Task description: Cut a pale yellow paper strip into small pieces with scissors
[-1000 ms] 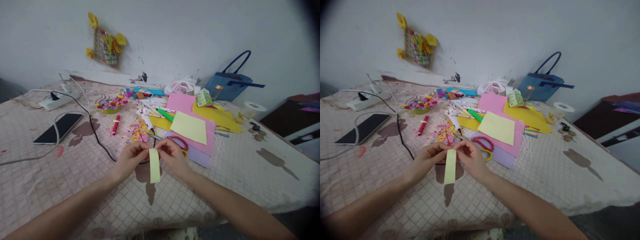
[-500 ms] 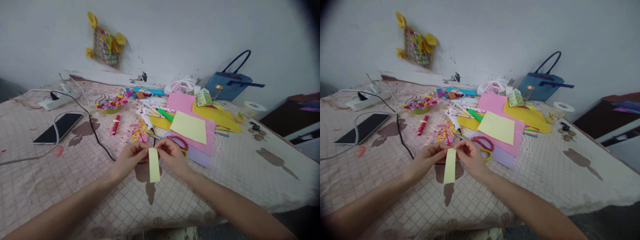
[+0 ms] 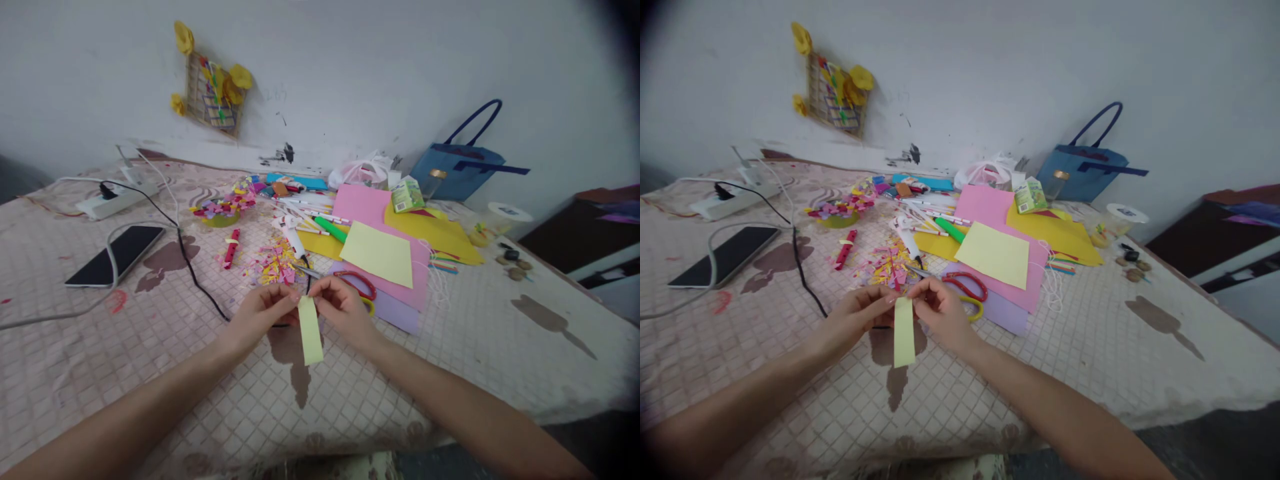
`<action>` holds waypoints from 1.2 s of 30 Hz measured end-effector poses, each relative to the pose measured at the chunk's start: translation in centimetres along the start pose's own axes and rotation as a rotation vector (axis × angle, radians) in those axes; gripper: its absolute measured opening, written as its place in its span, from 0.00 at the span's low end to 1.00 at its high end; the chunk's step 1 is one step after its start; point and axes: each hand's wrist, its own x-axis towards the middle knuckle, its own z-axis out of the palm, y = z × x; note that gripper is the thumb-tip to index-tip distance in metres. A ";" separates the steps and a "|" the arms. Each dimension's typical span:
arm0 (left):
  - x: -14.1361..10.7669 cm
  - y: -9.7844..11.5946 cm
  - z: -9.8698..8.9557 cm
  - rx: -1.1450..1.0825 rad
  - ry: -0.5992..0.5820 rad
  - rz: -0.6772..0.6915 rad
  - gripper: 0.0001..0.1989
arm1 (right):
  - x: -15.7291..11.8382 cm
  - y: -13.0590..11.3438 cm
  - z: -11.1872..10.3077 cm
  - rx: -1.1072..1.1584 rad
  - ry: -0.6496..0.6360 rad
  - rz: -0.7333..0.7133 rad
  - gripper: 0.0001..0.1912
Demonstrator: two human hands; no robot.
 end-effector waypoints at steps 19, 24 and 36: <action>0.1 -0.1 0.0 0.075 0.044 0.005 0.12 | 0.1 -0.6 0.2 0.062 -0.013 0.107 0.03; 0.1 -0.2 -0.1 0.094 0.070 0.020 0.12 | 0.1 0.0 0.1 0.208 -0.014 0.158 0.07; 0.0 -0.3 -0.1 0.195 0.027 0.084 0.11 | 0.0 -0.2 0.1 0.043 -0.064 0.129 0.11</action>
